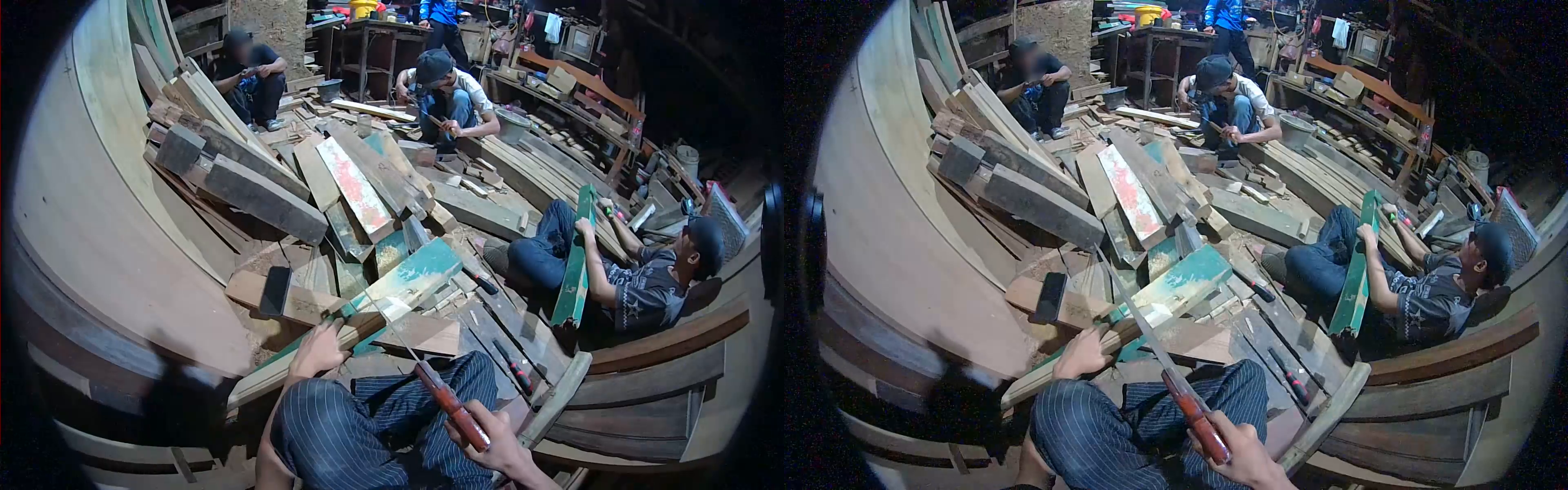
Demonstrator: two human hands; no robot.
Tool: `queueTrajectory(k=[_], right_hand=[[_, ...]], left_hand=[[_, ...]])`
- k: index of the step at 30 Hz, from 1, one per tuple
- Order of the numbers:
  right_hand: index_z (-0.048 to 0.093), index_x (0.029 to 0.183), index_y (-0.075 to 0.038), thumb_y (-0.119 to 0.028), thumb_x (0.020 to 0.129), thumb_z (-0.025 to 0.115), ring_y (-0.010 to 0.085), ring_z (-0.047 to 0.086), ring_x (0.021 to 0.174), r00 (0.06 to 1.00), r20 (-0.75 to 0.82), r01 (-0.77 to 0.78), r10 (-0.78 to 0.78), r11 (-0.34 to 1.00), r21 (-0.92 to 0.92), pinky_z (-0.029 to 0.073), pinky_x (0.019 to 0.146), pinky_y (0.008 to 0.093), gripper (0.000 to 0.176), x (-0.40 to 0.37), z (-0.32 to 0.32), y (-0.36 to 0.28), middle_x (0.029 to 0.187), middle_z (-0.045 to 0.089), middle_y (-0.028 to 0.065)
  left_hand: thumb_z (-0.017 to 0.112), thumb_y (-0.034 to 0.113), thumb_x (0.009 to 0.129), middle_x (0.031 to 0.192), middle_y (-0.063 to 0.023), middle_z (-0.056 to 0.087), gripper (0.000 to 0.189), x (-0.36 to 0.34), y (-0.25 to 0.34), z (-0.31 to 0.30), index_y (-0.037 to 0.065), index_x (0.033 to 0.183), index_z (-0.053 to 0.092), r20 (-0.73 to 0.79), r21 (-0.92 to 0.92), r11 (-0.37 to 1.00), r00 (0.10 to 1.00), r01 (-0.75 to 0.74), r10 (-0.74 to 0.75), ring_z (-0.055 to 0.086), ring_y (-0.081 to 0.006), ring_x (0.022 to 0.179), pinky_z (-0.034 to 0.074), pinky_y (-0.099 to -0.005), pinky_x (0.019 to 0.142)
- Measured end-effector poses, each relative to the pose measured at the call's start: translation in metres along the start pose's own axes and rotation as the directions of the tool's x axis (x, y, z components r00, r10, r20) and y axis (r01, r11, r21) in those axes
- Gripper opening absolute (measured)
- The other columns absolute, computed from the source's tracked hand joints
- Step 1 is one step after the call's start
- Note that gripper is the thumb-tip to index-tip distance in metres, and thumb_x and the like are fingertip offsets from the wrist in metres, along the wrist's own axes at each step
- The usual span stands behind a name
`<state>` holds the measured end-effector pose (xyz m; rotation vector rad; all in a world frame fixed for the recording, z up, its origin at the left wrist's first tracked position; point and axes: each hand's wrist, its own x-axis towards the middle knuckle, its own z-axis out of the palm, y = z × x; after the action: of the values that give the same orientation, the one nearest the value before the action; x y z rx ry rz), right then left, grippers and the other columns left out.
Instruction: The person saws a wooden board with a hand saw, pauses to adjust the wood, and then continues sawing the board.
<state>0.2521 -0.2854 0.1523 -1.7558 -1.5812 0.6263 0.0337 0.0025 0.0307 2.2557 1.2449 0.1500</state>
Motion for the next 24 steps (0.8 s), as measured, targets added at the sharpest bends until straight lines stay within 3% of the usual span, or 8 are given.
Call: queueTrajectory(k=[4,10,11,14,15,19,22,24], right_hand=[[0.055,0.099,-0.008,-0.016,0.084,0.078,0.0295,0.06,0.05,1.0,-0.025,-0.011,0.008,0.995,-0.101,0.043,0.048,0.0368,0.028,-0.005,0.001,-0.009,0.063,0.058,0.0112],[0.057,0.098,-0.009,-0.018,0.085,0.078,0.0285,0.055,0.046,0.993,-0.091,-0.072,0.077,0.996,0.053,0.04,0.046,0.037,0.027,-0.007,0.002,-0.022,0.061,0.054,0.01],[0.056,0.098,-0.009,-0.019,0.085,0.079,0.0288,0.055,0.045,0.995,-0.094,0.03,-0.041,0.993,-0.115,0.041,0.044,0.0371,0.028,-0.007,0.003,-0.016,0.059,0.053,0.0104],[0.056,0.098,-0.009,-0.019,0.085,0.079,0.0293,0.056,0.045,0.998,-0.039,-0.048,0.046,0.997,-0.057,0.043,0.044,0.037,0.028,-0.005,0.004,-0.018,0.059,0.055,0.0113],[0.056,0.098,-0.009,-0.019,0.085,0.078,0.0292,0.058,0.046,0.996,-0.022,-0.086,0.085,0.996,-0.03,0.044,0.045,0.0365,0.028,-0.003,0.001,-0.026,0.061,0.056,0.0118],[0.057,0.1,-0.01,-0.018,0.086,0.077,0.0292,0.059,0.049,0.994,-0.003,-0.106,0.106,0.994,0.035,0.044,0.049,0.0371,0.026,0.002,-0.004,-0.036,0.063,0.058,0.0097],[0.057,0.101,-0.011,-0.019,0.086,0.076,0.0293,0.059,0.051,0.998,-0.017,-0.057,0.056,0.994,-0.096,0.043,0.052,0.0367,0.026,0.001,-0.004,-0.03,0.063,0.058,0.0094],[0.056,0.101,-0.011,-0.02,0.086,0.076,0.0283,0.057,0.05,0.997,-0.012,-0.073,0.073,0.996,-0.051,0.041,0.055,0.0347,0.026,0.002,-0.007,-0.03,0.061,0.056,0.0089]], left_hand=[[0.074,0.025,0.074,0.128,-0.0254,0.058,0.074,-0.002,0.001,0.001,0.002,0.14,0.049,-0.042,0.025,1.0,0.999,-0.014,0.015,0.057,-0.0416,0.119,0.048,-0.0471,0.1],[0.071,0.019,0.07,0.118,-0.0301,0.064,0.067,-0.003,0.007,-0.006,0.004,0.134,0.057,-0.07,-0.046,0.999,0.998,0.0,-0.003,0.061,-0.0449,0.112,0.05,-0.0485,0.096],[0.071,0.02,0.072,0.119,-0.0294,0.064,0.066,-0.003,0.006,-0.006,0.005,0.134,0.057,-0.084,-0.019,1.0,0.996,-0.011,0.01,0.061,-0.0444,0.112,0.05,-0.0479,0.096],[0.073,0.02,0.073,0.12,-0.0286,0.064,0.066,-0.004,0.007,-0.007,0.004,0.135,0.056,-0.063,-0.035,0.999,0.998,-0.002,0.0,0.061,-0.0442,0.113,0.05,-0.0476,0.097],[0.076,0.025,0.073,0.125,-0.0279,0.062,0.072,-0.001,0.002,-0.004,0.0,0.137,0.053,-0.01,-0.021,1.0,1.0,0.018,-0.018,0.059,-0.0436,0.116,0.048,-0.0472,0.1],[0.076,0.023,0.074,0.123,-0.0295,0.062,0.071,-0.009,0.01,-0.014,0.003,0.138,0.053,-0.05,-0.056,0.997,0.997,-0.055,0.053,0.06,-0.0437,0.114,0.05,-0.047,0.098],[0.076,0.023,0.074,0.122,-0.0301,0.062,0.07,-0.005,0.008,-0.014,0.003,0.138,0.053,0.008,-0.053,0.998,1.0,-0.03,0.03,0.06,-0.0442,0.113,0.05,-0.0475,0.098],[0.076,0.024,0.074,0.12,-0.0305,0.063,0.07,-0.003,0.004,-0.007,0.003,0.137,0.054,-0.018,-0.033,0.999,0.999,-0.028,0.028,0.061,-0.0449,0.112,0.051,-0.0482,0.097]])
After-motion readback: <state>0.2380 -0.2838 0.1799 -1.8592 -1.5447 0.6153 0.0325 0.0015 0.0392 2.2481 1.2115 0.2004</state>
